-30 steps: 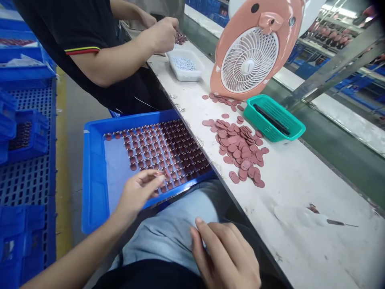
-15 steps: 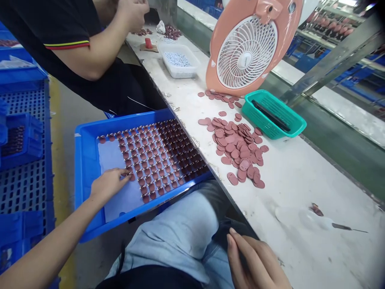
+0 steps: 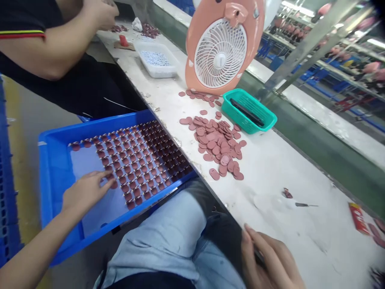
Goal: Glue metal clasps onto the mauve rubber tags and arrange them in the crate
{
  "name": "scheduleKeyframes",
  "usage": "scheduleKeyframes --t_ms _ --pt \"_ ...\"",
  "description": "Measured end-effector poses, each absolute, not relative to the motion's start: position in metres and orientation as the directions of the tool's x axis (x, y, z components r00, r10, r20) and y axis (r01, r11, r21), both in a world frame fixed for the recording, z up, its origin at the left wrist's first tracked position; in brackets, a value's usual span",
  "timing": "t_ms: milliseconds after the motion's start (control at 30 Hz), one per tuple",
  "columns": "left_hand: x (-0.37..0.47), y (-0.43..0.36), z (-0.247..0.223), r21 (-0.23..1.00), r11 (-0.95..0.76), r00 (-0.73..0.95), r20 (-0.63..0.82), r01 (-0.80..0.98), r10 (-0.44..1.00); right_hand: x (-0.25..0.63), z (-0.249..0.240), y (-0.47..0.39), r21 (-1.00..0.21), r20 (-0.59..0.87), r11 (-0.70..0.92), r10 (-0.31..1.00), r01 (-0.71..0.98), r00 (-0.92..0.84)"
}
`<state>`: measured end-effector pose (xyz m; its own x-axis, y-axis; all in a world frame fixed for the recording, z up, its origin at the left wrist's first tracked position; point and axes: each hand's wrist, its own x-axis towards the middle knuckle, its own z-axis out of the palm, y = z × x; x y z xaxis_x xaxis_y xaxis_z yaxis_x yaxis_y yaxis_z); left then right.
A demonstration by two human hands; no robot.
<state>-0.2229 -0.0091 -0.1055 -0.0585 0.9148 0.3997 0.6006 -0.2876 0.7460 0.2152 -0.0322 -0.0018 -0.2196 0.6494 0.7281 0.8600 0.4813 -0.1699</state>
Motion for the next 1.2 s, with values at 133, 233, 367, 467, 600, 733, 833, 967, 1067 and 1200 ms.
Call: scheduleKeyframes --t_ms 133,233,367,467,600,733,833,967,1067,1200 --pt "-0.151 0.011 -0.067 0.622 -0.246 -0.221 0.575 0.743 0.788 0.24 -0.003 -0.024 -0.465 0.721 0.067 0.607 0.883 0.334" --pt "-0.086 0.039 -0.043 0.535 -0.397 -0.033 0.625 0.746 0.78 0.254 -0.005 -0.006 -0.705 0.387 -0.137 0.748 0.696 0.539" --pt "-0.031 0.074 -0.029 0.54 -0.645 0.362 0.543 0.54 0.758 0.259 -0.007 0.022 -0.748 0.173 -0.225 0.842 0.624 0.511" --pt "-0.022 0.08 -0.034 0.684 -0.638 0.411 0.499 0.355 0.763 0.252 -0.003 0.03 -0.823 0.125 -0.166 0.88 0.544 0.458" --pt "-0.02 0.055 -0.033 0.805 -0.57 0.328 0.501 0.163 0.801 0.228 0.007 0.018 -0.953 0.049 -0.085 0.904 0.29 0.425" --pt "-0.009 0.017 -0.017 0.9 -0.427 0.283 0.435 -0.091 0.855 0.188 0.012 -0.005 -0.978 -0.207 -0.203 0.97 -0.047 0.129" --pt "-0.002 -0.001 -0.009 0.921 -0.172 0.339 0.296 -0.351 0.893 0.16 0.014 -0.02 -0.921 -0.323 -0.344 0.937 -0.181 -0.136" --pt "0.003 -0.015 -0.013 0.842 -0.015 0.324 0.224 -0.54 0.919 0.141 0.02 -0.031 -0.765 -0.391 -0.439 0.898 -0.472 -0.202" --pt "0.006 -0.023 -0.019 0.871 -0.196 0.174 0.301 -0.451 0.938 0.132 0.021 -0.035 -0.697 -0.431 -0.438 0.889 -0.569 -0.155" --pt "0.006 -0.029 -0.018 0.877 -0.073 0.048 0.109 -0.476 0.993 0.13 0.009 -0.04 -0.821 -0.401 -0.351 0.916 -0.45 0.019"
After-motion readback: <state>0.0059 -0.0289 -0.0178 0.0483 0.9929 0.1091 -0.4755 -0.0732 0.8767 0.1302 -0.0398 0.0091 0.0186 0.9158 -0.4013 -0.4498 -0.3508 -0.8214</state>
